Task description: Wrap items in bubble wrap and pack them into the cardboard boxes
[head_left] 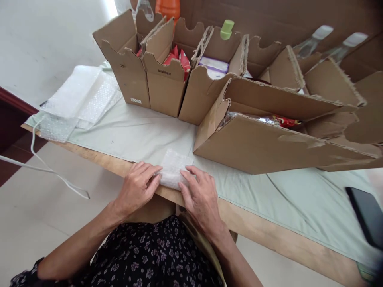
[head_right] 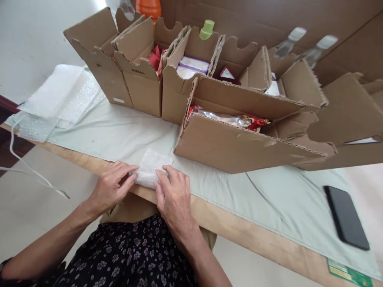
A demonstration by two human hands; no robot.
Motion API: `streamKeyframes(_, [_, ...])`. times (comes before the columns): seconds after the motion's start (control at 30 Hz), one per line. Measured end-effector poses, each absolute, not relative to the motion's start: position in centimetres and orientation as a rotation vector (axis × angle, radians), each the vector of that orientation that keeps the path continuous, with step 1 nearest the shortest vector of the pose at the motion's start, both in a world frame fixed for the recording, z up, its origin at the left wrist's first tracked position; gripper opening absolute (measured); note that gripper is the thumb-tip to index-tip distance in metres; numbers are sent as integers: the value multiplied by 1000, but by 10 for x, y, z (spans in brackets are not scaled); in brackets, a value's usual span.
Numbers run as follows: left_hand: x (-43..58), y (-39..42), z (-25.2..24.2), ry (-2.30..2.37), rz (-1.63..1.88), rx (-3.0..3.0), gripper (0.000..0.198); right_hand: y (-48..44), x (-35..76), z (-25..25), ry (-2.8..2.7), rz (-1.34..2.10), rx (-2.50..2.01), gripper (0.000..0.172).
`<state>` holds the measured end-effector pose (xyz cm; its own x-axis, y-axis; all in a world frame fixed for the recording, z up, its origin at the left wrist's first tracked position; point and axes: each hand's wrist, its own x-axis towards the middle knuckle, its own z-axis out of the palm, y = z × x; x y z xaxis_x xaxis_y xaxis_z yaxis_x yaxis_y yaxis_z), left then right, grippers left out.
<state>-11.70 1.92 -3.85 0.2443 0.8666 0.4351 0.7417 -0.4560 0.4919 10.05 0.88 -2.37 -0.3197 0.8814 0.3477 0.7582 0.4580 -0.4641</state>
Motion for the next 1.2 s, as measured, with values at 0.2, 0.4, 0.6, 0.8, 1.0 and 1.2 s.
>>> streamKeyframes(0.2, [-107, 45, -45, 1666, 1023, 2250, 22, 16, 90, -35, -2361, 98, -1303, 30])
streamKeyframes(0.4, [-105, 9, -33, 1499, 1143, 1429, 34, 21, 95, -42, -1828, 483, -1332, 23])
streamKeyframes(0.6, [-81, -3, -31, 1017, 1048, 1096, 31, -10, 101, -20, -1703, 931, -1248, 20])
streamKeyframes(0.8, [-61, 0, -18, 1055, 987, 1585, 17, -29, 156, -1, -1867, 839, -1330, 86])
streamKeyframes(1.0, [-31, -1, -6, 797, 847, 1861, 23, -27, 184, 24, -2035, 960, -1230, 22])
streamKeyframes(1.2, [-27, 38, 21, 928, 1199, 2211, 55, -20, 241, 88, -2014, 347, -1393, 11])
